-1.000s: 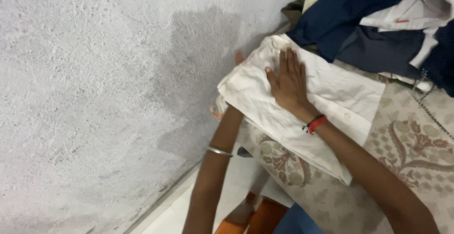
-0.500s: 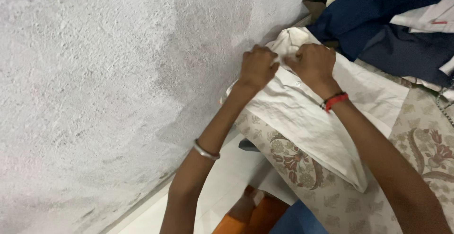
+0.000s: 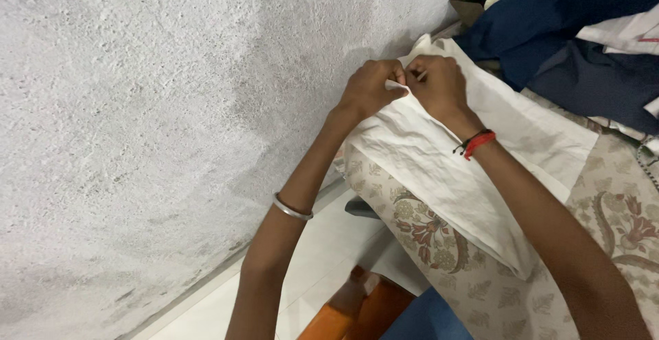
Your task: The person folds a white collared shirt by hand on a patterned surface, aligning the sleeves and torso before completing the final fold.
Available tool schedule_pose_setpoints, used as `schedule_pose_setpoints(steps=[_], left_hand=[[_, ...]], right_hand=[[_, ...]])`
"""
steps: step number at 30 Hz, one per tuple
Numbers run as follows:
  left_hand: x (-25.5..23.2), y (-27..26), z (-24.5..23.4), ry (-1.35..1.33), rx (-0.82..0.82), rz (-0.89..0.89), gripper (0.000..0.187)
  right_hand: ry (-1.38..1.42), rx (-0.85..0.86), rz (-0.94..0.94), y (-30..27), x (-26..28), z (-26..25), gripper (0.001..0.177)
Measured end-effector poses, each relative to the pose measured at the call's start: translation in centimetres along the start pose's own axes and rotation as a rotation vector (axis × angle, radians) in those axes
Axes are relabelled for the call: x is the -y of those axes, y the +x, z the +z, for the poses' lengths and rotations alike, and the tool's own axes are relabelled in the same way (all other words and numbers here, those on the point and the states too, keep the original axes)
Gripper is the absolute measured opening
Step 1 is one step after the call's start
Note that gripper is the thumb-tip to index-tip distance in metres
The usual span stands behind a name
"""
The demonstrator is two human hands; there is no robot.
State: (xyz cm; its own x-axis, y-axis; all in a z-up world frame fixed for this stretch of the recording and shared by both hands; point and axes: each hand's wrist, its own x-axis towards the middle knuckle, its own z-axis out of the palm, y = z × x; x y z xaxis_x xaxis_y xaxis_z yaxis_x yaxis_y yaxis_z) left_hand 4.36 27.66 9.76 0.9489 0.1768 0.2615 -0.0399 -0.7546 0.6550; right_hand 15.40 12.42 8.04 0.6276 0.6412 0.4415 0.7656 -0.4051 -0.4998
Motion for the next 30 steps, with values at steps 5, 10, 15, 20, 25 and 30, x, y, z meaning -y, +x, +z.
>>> schedule_pose_setpoints(steps=[5, 10, 15, 20, 25, 30], left_hand=[[1.7, 0.5, 0.0, -0.124, -0.100, 0.066, 0.025], [4.5, 2.8, 3.1, -0.226, -0.167, -0.037, 0.036], [4.0, 1.7, 4.3, 0.077, -0.335, -0.126, 0.037], [-3.5, -1.9, 6.0, 0.344, -0.578, 0.173, 0.042], [-13.9, -11.9, 12.6, 0.129, -0.169, 0.437, 0.043], [-19.5, -16.2, 17.1, 0.133, -0.070, 0.395, 0.080]], right_hand=[[0.474, 0.114, 0.104, 1.7, -3.4, 2.3, 0.037], [0.707, -0.066, 0.190, 0.1, -5.2, -1.9, 0.039], [0.027, -0.172, 0.011, -7.3, -6.9, -10.3, 0.026], [-0.616, -0.099, 0.263, -16.0, -10.3, -16.1, 0.034], [-0.105, 0.015, 0.614, -19.6, -14.8, -18.4, 0.082], [0.290, -0.034, 0.741, -20.8, -13.5, -16.9, 0.079]])
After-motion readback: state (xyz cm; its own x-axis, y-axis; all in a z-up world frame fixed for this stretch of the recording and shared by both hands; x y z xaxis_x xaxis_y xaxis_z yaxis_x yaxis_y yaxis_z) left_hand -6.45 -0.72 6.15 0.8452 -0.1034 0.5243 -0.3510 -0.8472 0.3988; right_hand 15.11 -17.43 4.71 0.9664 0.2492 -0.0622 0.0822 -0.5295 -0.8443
